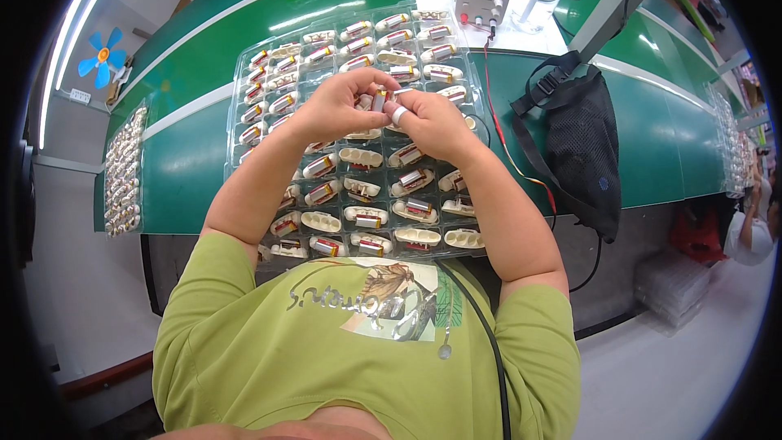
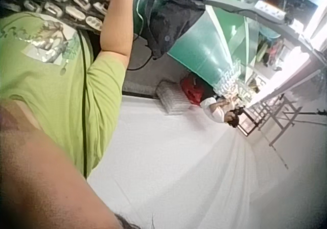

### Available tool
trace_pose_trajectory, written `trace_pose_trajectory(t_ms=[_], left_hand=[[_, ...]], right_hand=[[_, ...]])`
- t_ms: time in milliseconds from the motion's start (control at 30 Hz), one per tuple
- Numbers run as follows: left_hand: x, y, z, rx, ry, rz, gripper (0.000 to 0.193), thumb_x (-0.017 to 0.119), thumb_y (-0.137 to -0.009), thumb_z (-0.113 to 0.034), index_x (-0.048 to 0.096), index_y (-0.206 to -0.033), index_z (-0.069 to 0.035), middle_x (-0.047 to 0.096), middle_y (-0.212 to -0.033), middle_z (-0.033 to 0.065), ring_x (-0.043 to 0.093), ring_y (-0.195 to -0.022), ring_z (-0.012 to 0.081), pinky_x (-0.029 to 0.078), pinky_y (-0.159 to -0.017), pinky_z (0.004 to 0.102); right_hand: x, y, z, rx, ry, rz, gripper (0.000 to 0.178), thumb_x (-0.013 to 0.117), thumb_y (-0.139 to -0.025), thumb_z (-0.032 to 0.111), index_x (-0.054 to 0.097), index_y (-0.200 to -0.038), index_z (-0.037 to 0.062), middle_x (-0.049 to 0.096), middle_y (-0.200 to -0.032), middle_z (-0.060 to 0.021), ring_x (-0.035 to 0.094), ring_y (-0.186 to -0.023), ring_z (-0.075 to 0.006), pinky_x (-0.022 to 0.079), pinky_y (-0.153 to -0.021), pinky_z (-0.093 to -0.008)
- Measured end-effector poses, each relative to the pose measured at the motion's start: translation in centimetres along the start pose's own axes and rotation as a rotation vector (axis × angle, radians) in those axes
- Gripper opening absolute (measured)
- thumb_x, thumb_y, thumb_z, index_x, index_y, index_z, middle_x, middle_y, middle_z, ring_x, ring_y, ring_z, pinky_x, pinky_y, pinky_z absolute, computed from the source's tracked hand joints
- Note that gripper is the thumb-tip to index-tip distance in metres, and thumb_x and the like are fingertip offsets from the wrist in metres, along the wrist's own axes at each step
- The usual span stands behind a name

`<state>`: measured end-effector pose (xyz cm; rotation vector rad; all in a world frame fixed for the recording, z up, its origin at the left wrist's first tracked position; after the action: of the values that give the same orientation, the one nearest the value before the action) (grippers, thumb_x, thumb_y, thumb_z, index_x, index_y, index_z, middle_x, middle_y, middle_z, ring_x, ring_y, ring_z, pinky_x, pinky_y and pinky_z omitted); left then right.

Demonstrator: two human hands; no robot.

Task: The person assembles small plastic or electronic components by hand, placing them into a plastic tray at a factory workbench.

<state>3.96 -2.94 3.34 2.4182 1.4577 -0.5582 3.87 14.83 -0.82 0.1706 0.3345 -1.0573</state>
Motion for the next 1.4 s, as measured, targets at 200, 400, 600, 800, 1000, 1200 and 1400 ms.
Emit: trace_pose_trajectory(t_ms=[200,400,600,800,1000,1200,1400], left_hand=[[0.5,-0.1,0.5,-0.006,-0.006,-0.066,0.045,0.074,-0.072,-0.014,0.062,-0.114,-0.006,0.059,-0.077,-0.0014,0.052,-0.068,0.0063,0.044,-0.059,0.0214],[0.2,-0.7,2.5,-0.094,0.145,-0.135,0.043,0.072,-0.073,-0.01,0.061,-0.115,-0.008,0.06,-0.079,0.0002,0.054,-0.063,0.005,0.041,-0.049,0.0182],[-9.1,-0.9,7.3,-0.148,-0.245,-0.595,0.044,0.071,-0.067,-0.016,0.062,-0.11,-0.008,0.066,-0.091,0.0119,0.064,-0.084,0.023,0.052,-0.072,0.0325],[-9.1,-1.2,8.2,-0.264,-0.757,-0.408,0.03,0.068,-0.068,-0.021,0.069,-0.095,-0.006,0.068,-0.096,0.0128,0.064,-0.088,0.0279,0.05,-0.078,0.0355],[-2.2,-1.1,3.5,-0.148,0.458,-0.407,0.036,0.064,-0.087,-0.037,0.068,-0.099,-0.003,0.06,-0.088,0.0044,0.057,-0.078,0.0123,0.05,-0.072,0.0312],[1.2,-1.0,1.5,-0.134,0.813,-0.207,0.051,0.035,-0.1,-0.046,0.063,-0.11,-0.004,0.055,-0.087,0.0015,0.049,-0.073,0.0073,0.04,-0.059,0.021],[1.9,-0.7,0.1,-0.157,0.743,-0.196,0.053,0.031,-0.1,-0.048,0.062,-0.109,-0.006,0.053,-0.093,0.0026,0.046,-0.071,0.0071,0.04,-0.058,0.0217]], right_hand=[[-0.1,-0.3,-0.6,0.0,-0.155,0.055,0.021,0.054,-0.093,0.02,0.063,-0.093,0.0002,0.061,-0.078,-0.0016,0.052,-0.074,-0.0083,0.043,-0.068,-0.0262],[-0.9,0.0,-0.6,0.1,-0.363,0.015,0.02,0.054,-0.093,0.019,0.063,-0.084,0.0034,0.054,-0.071,0.0053,0.043,-0.064,-0.0019,0.034,-0.057,-0.0188],[-0.6,-0.5,0.0,0.07,-0.391,-0.096,0.028,0.054,-0.095,0.022,0.055,-0.07,0.0084,0.044,-0.062,0.0076,0.032,-0.053,-0.0011,0.023,-0.049,-0.0189],[-0.9,-0.5,-1.0,0.058,-0.294,-0.097,0.025,0.056,-0.094,0.021,0.061,-0.075,0.0058,0.05,-0.064,0.0065,0.037,-0.056,-0.0015,0.03,-0.052,-0.0186],[-0.2,-0.1,-0.2,-0.028,-0.03,-0.133,0.026,0.064,-0.09,0.027,0.064,-0.081,0.0016,0.054,-0.065,0.0039,0.042,-0.061,-0.0044,0.035,-0.055,-0.0225],[0.8,0.2,0.6,-0.109,-0.066,-0.066,0.022,0.057,-0.094,0.021,0.063,-0.087,0.0007,0.056,-0.072,0.002,0.045,-0.066,-0.0055,0.038,-0.059,-0.0226],[0.8,0.2,0.5,-0.09,-0.052,-0.042,0.02,0.054,-0.096,0.018,0.062,-0.091,0.0002,0.059,-0.08,0.0023,0.047,-0.071,-0.0045,0.04,-0.063,-0.0201]])
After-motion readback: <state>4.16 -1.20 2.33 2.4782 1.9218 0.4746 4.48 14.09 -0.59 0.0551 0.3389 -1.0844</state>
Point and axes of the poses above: each hand's wrist, its own y-axis away from the middle knuckle, its own x-axis out of the palm, z = x × y, the point moved 2 cm from there along -y, towards the middle knuckle
